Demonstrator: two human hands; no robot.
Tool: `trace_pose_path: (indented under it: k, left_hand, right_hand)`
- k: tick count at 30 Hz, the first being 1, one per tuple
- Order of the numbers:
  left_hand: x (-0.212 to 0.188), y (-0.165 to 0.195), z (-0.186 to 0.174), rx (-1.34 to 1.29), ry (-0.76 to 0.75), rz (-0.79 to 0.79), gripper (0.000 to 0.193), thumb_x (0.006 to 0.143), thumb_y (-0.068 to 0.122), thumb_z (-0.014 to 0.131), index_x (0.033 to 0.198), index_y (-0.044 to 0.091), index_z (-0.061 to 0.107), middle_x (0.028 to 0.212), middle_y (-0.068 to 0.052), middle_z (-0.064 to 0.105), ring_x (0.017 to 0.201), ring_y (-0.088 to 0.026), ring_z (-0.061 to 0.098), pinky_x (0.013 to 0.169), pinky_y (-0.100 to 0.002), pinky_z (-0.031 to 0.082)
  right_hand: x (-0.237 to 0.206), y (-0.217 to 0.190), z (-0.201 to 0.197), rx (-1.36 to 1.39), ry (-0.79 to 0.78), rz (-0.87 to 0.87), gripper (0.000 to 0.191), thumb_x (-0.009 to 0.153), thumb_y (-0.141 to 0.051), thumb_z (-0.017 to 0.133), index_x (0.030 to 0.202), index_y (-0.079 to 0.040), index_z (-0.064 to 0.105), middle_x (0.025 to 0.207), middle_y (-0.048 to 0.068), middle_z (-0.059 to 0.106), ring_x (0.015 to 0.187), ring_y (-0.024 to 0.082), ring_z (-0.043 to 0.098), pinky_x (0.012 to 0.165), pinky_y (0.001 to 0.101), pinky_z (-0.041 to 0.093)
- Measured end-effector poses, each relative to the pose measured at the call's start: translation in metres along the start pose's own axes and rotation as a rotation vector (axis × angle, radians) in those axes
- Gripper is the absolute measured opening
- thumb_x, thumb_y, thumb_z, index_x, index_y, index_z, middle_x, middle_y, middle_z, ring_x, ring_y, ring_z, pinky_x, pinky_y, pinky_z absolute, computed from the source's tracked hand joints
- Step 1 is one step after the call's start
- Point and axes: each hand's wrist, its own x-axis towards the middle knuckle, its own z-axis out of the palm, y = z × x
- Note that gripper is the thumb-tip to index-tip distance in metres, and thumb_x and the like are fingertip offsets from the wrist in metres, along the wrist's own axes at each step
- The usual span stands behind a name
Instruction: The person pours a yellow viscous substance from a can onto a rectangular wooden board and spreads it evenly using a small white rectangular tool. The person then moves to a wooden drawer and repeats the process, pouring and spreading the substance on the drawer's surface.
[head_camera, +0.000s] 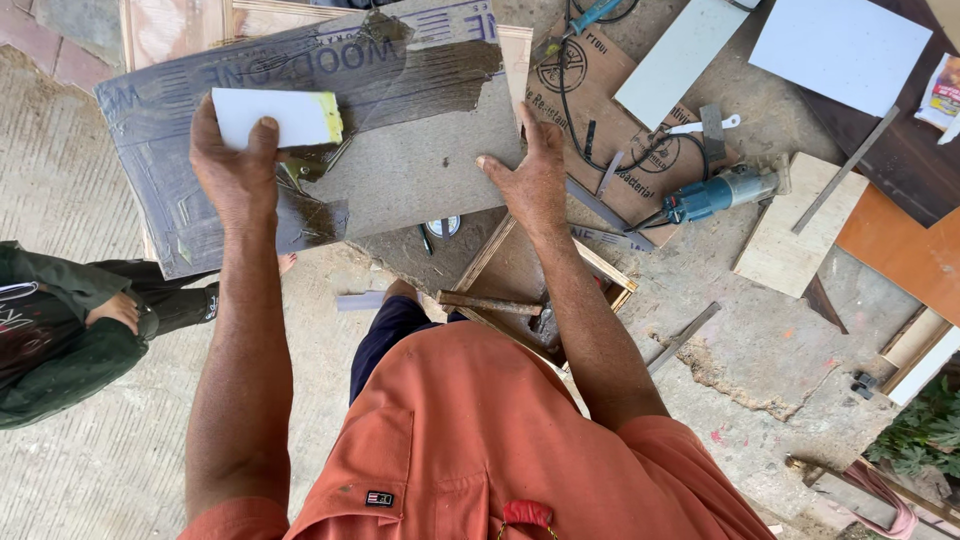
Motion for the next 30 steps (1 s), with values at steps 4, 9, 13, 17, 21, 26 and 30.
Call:
trace_pose_path:
  k: [4, 9, 13, 17, 21, 26, 30]
  left_hand:
    - [0.004, -0.003, 0.009, 0.004, 0.015, -0.053, 0.037, 0.101, 0.004, 0.075, 0.133, -0.005, 0.058, 0.113, -0.018, 0.076, 0.089, -0.018, 0.079, 0.062, -0.025, 0.070]
    - [-0.001, -0.009, 0.026, -0.102, -0.121, -0.013, 0.026, 0.100, 0.001, 0.076, 0.122, -0.002, 0.063, 0.107, -0.015, 0.077, 0.089, -0.016, 0.078, 0.067, -0.026, 0.069]
    - [-0.006, -0.007, 0.042, -0.006, -0.182, 0.048, 0.016, 0.100, 0.006, 0.084, 0.107, 0.001, 0.070, 0.094, -0.011, 0.078, 0.083, -0.016, 0.077, 0.068, -0.030, 0.067]
    - [-0.007, 0.018, 0.049, 0.182, -0.333, 0.174, 0.013, 0.101, 0.009, 0.082, 0.109, 0.002, 0.075, 0.096, -0.010, 0.077, 0.083, -0.018, 0.075, 0.069, -0.035, 0.064]
    - [-0.004, 0.047, 0.021, 0.589, -0.428, 0.322, 0.016, 0.099, 0.014, 0.083, 0.107, 0.003, 0.075, 0.091, -0.013, 0.076, 0.075, -0.020, 0.072, 0.064, -0.039, 0.059]
    - [-0.009, 0.050, -0.037, 0.801, -0.410, 0.469, 0.016, 0.099, 0.016, 0.083, 0.107, 0.005, 0.075, 0.091, -0.013, 0.075, 0.081, -0.022, 0.072, 0.070, -0.041, 0.060]
    - [-0.009, 0.024, -0.043, 0.982, -0.326, 0.557, 0.006, 0.104, 0.015, 0.078, 0.105, 0.010, 0.075, 0.090, -0.007, 0.077, 0.083, -0.020, 0.072, 0.064, -0.035, 0.059]
  right_hand:
    - [0.001, -0.001, 0.001, -0.021, -0.018, 0.016, 0.097, 0.081, -0.030, 0.093, 0.157, -0.012, 0.036, 0.130, 0.015, 0.047, 0.128, 0.028, 0.053, 0.105, 0.0459, 0.054]
    - [0.001, 0.000, 0.002, -0.009, -0.010, -0.015, 0.096, 0.083, -0.030, 0.093, 0.158, -0.012, 0.036, 0.132, 0.015, 0.046, 0.129, 0.027, 0.053, 0.107, 0.0453, 0.056]
    - [0.001, 0.001, 0.003, -0.015, -0.024, 0.027, 0.097, 0.081, -0.032, 0.093, 0.157, -0.012, 0.036, 0.131, 0.015, 0.046, 0.128, 0.027, 0.054, 0.105, 0.0440, 0.057]
    - [0.002, 0.001, 0.001, -0.024, -0.007, -0.019, 0.098, 0.081, -0.030, 0.094, 0.157, -0.011, 0.035, 0.131, 0.016, 0.047, 0.128, 0.029, 0.055, 0.105, 0.0454, 0.057]
    - [0.001, 0.001, 0.002, -0.016, 0.003, 0.048, 0.100, 0.078, -0.030, 0.096, 0.159, -0.018, 0.039, 0.132, 0.015, 0.051, 0.127, 0.030, 0.056, 0.106, 0.0460, 0.057]
    - [0.000, 0.001, 0.003, -0.058, 0.005, 0.040, 0.099, 0.080, -0.034, 0.097, 0.158, -0.019, 0.040, 0.135, 0.016, 0.050, 0.129, 0.030, 0.055, 0.107, 0.0456, 0.057]
    - [-0.004, -0.001, 0.000, -0.037, 0.023, -0.069, 0.096, 0.084, -0.029, 0.096, 0.159, -0.016, 0.037, 0.134, 0.017, 0.048, 0.132, 0.030, 0.055, 0.109, 0.0472, 0.058]
